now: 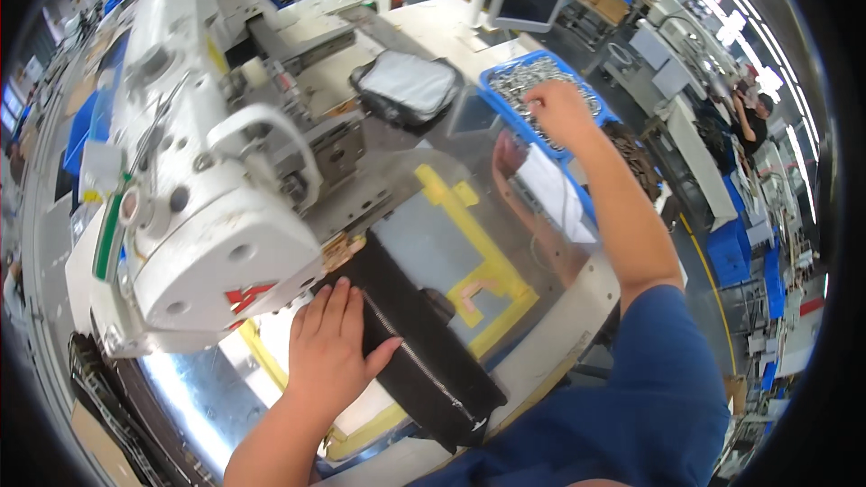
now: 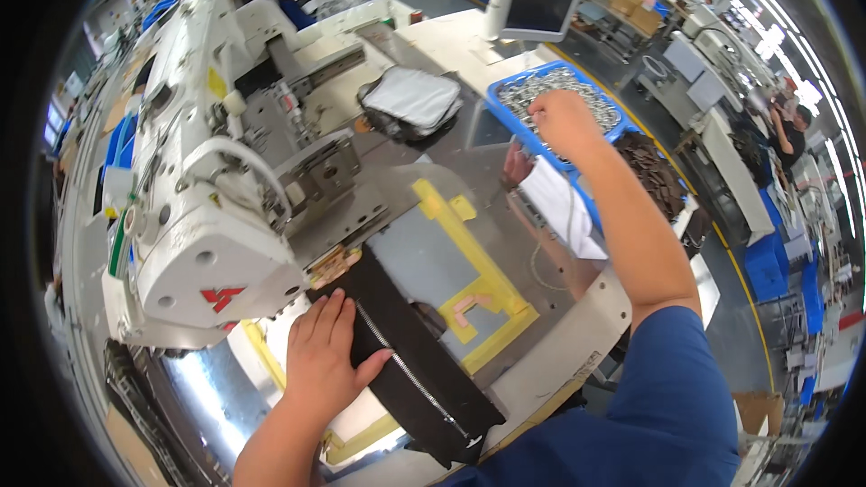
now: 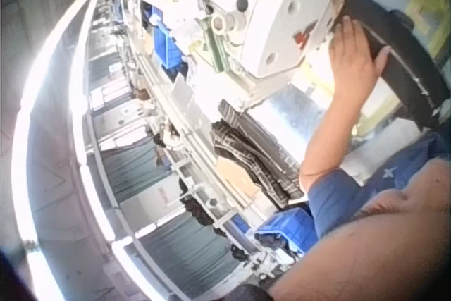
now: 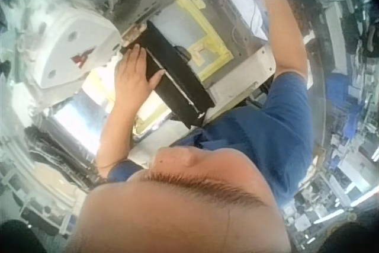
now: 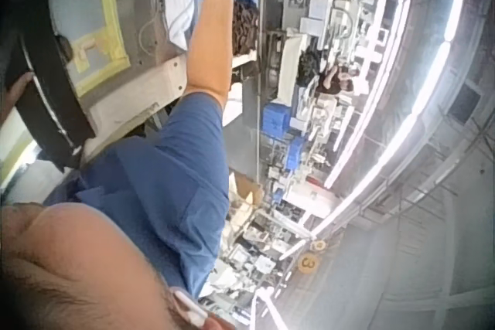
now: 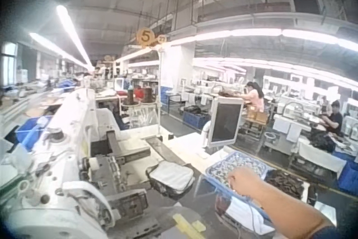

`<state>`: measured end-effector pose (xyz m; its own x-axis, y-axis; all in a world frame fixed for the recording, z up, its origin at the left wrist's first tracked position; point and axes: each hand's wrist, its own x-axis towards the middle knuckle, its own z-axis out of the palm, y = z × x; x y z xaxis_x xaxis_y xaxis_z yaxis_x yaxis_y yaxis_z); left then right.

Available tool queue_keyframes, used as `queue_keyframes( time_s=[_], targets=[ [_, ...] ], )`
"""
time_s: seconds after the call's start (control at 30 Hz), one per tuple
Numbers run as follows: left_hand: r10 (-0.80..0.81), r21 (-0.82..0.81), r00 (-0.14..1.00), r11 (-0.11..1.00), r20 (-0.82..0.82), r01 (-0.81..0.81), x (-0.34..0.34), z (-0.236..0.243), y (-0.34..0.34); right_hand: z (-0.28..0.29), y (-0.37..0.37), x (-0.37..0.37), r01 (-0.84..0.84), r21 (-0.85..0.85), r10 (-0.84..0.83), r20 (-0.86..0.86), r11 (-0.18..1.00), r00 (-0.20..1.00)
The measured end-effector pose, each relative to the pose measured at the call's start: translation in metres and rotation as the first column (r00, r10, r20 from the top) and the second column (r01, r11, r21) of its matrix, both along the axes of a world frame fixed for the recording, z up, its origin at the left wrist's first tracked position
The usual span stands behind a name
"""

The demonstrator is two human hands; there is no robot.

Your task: The person operates an industrial sewing machine to stitch a zipper onto a black pouch. They repeatedly align the zipper, sew the seam, and trim the excess thread. The person also handles a plaid fabric pouch, aligning it with the zipper before sewing. The finished pouches are placed into a blue bin.

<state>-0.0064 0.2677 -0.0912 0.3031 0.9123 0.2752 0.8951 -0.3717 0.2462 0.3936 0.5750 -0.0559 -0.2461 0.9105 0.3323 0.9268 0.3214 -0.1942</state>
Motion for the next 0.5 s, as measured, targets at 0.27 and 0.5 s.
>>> queue_keyframes(
  time_s=[0.27, 0.5],
  targets=[
    [-0.092, 0.030, 0.996, 0.995, 0.011, 0.092, -0.004, 0.003, -0.004, 0.031, -0.073, -0.139, -0.434, -0.212, 0.344, -0.357, 0.875, 0.868],
    [-0.057, 0.009, 0.997, 0.998, 0.056, 0.057, -0.006, 0.003, -0.003, 0.004, -0.140, -0.222, -0.811, -0.470, 0.510, -0.631, 0.349, 0.585]
  ],
)
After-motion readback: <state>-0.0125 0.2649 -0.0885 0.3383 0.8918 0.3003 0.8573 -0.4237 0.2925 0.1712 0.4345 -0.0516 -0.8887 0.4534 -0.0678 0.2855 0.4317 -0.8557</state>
